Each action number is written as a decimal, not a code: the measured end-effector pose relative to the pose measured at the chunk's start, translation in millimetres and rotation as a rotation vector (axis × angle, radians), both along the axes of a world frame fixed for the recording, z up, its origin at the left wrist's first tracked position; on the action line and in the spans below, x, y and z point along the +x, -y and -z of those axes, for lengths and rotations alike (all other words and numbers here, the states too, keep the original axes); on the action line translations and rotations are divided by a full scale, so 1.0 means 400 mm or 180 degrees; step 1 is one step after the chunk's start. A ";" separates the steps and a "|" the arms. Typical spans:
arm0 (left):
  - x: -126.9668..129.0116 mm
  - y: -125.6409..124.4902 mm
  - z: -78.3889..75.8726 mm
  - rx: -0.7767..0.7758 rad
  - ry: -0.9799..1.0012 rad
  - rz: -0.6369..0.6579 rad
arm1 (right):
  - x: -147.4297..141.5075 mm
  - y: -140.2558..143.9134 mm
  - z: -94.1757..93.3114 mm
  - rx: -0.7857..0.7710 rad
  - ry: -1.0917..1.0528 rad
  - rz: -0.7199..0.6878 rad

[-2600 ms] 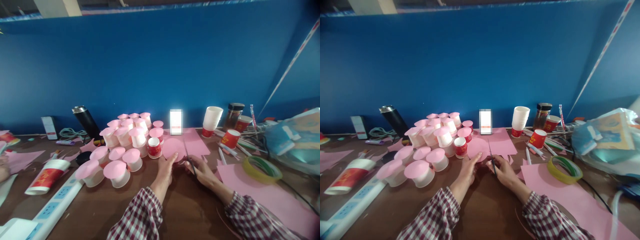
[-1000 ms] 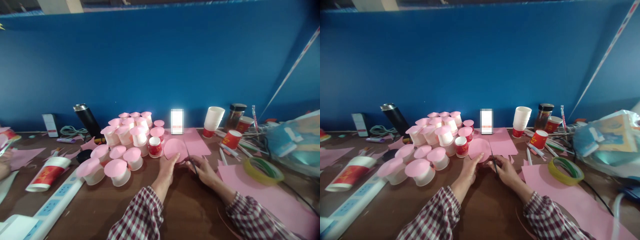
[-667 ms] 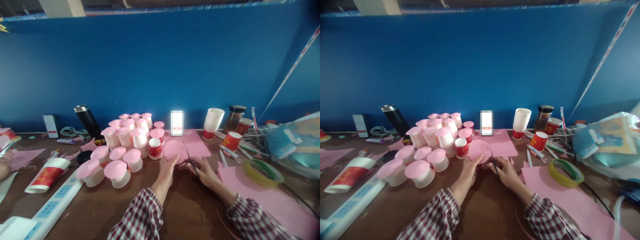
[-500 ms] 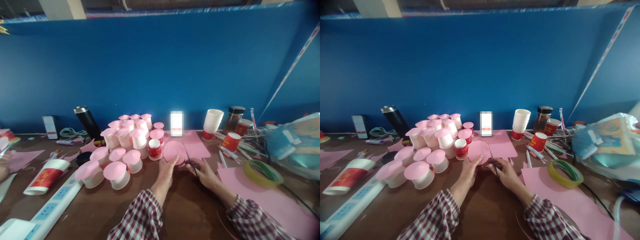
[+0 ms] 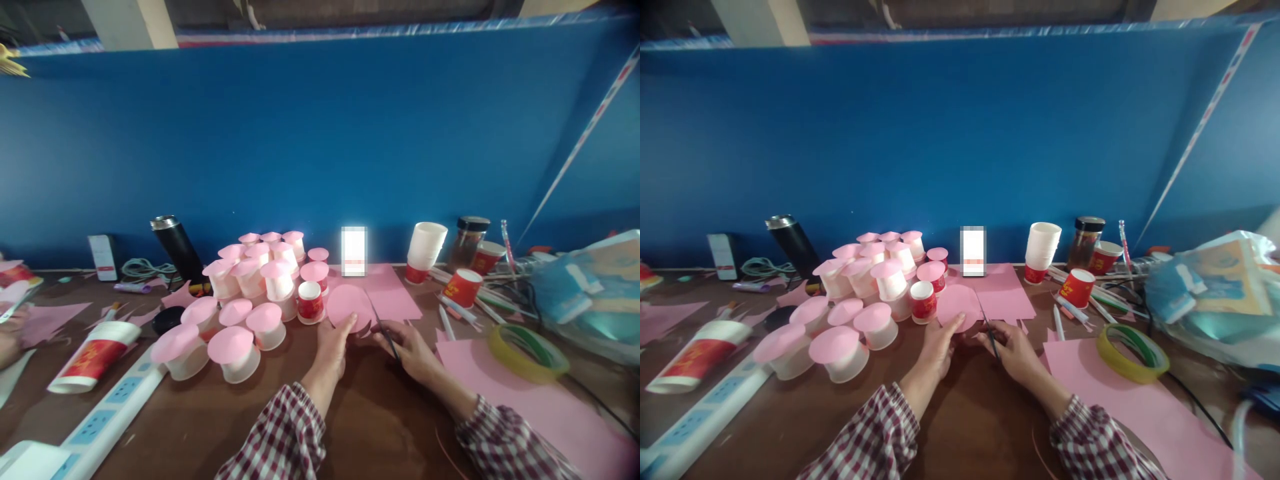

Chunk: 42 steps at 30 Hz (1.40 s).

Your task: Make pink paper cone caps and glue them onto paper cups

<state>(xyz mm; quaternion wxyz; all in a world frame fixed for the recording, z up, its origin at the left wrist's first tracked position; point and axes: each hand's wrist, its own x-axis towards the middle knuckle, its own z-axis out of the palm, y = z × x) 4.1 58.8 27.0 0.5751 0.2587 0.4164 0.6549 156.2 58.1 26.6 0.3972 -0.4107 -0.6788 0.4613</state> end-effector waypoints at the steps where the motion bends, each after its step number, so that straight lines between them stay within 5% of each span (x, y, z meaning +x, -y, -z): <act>1: 0.000 0.001 -0.001 0.0001 0.0009 0.0011 | 0.000 0.000 0.000 0.0005 -0.0018 0.0010; 16: -0.001 0.003 -0.019 -0.0057 0.0088 -0.0021 | -0.002 0.004 -0.007 -0.0092 0.0054 0.0141; 42: -0.015 -0.021 0.023 0.0013 -0.0070 -0.0229 | -0.002 0.005 0.002 -0.0351 -0.0012 0.0064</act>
